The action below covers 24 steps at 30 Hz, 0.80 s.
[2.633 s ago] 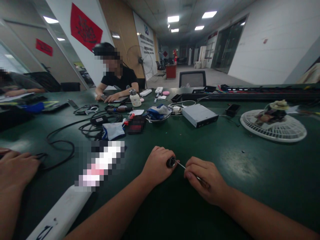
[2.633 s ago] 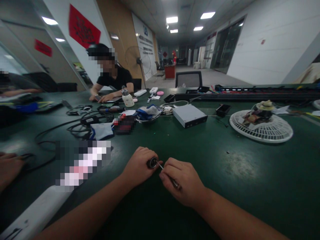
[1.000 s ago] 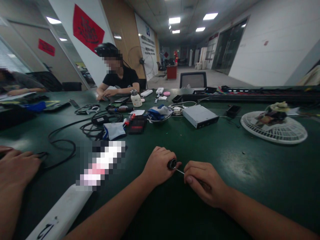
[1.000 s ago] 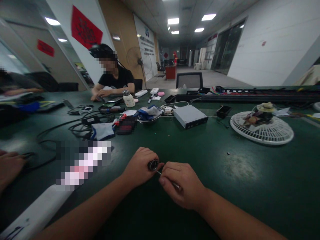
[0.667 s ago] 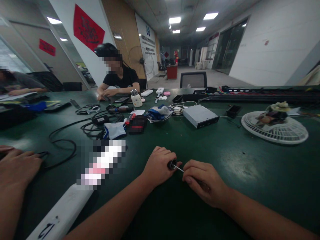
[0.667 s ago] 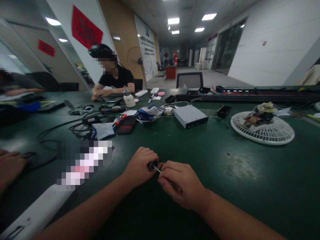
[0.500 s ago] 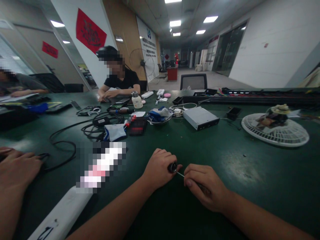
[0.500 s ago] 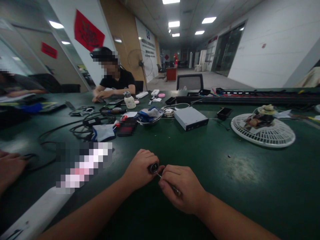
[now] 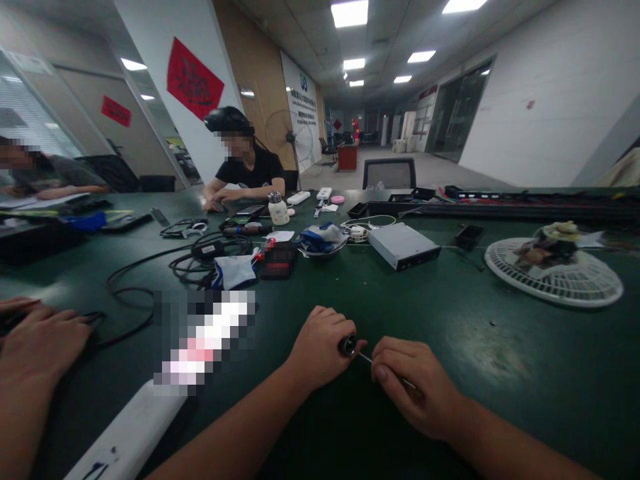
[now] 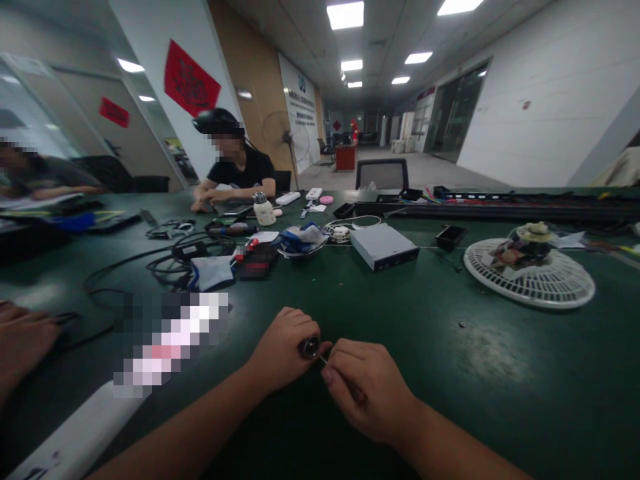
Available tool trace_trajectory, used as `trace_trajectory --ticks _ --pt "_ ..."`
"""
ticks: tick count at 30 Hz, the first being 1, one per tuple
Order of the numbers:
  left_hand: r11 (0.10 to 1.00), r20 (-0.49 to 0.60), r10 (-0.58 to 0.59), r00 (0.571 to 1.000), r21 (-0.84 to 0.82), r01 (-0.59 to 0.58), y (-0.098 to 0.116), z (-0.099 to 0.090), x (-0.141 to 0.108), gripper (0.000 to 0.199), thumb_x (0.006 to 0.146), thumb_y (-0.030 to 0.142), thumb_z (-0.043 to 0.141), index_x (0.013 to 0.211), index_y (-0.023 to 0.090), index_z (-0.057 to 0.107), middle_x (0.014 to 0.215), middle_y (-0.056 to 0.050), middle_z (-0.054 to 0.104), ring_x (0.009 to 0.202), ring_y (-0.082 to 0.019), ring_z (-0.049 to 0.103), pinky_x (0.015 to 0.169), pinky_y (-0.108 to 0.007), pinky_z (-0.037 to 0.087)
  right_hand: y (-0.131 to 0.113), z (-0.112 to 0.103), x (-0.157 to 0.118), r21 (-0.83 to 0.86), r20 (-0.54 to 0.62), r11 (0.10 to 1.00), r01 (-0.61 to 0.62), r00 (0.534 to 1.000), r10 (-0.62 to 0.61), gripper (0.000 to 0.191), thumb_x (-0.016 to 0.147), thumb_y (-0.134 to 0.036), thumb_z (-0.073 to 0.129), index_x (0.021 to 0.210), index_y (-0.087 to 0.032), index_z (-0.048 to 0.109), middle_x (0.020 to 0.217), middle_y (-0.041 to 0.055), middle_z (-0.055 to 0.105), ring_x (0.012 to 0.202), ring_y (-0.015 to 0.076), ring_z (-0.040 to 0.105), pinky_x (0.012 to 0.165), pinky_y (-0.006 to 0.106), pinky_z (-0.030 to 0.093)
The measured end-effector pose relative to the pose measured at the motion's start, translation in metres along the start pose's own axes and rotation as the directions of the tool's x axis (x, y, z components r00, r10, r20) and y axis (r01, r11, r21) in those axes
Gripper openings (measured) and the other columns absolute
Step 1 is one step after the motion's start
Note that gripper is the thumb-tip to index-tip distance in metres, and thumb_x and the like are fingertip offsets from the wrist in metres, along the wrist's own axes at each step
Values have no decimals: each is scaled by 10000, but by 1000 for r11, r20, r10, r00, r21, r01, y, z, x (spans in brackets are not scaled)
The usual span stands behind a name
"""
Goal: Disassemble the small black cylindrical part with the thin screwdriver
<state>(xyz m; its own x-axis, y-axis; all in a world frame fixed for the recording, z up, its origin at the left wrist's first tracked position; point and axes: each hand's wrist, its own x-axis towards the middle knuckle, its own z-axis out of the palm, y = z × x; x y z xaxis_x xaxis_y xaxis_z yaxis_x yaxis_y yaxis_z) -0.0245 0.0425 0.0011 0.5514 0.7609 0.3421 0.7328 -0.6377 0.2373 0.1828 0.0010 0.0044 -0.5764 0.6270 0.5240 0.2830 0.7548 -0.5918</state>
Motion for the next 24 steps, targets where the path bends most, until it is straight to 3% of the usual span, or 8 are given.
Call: trace_trajectory --ticks 3,7,12,16,24 --pt "1000 0 -6 1000 -4 6 1 0 0 252 901 393 625 744 203 569 746 -10 632 774 -190 564 746 -347 370 1 0 0 -17 -39 1000 -22 999 22 216 1000 -200 444 836 -179 584 784 37 599 704 156 556 647 293 420" --pt "1000 -7 -11 1000 -9 11 0 0 0 242 903 373 622 740 202 567 747 -8 635 769 -189 563 740 -348 369 0 -2 1 24 -9 1000 13 1000 -13 161 989 -188 471 896 -189 602 843 42 617 779 164 580 685 285 443" --pt "1000 -9 5 1000 -4 -5 -1 0 0 232 887 364 646 739 203 566 753 -6 636 768 -186 561 734 -346 365 0 -1 1 16 17 1000 21 1000 -22 209 991 -197 450 834 -180 587 776 34 602 700 157 559 647 293 425" --pt "1000 0 -2 1000 -9 2 -1 0 0 238 891 375 644 745 203 569 751 -6 635 773 -188 562 735 -346 364 1 1 0 -33 -41 999 -16 999 15 220 996 -195 448 825 -178 586 780 37 601 703 159 560 649 294 429" --pt "1000 1 9 1000 -8 -9 0 0 0 233 904 372 620 747 204 578 753 -11 635 770 -187 559 741 -347 367 0 -3 2 60 -23 998 33 999 -31 191 993 -197 456 876 -187 606 803 42 614 742 165 583 700 297 476"
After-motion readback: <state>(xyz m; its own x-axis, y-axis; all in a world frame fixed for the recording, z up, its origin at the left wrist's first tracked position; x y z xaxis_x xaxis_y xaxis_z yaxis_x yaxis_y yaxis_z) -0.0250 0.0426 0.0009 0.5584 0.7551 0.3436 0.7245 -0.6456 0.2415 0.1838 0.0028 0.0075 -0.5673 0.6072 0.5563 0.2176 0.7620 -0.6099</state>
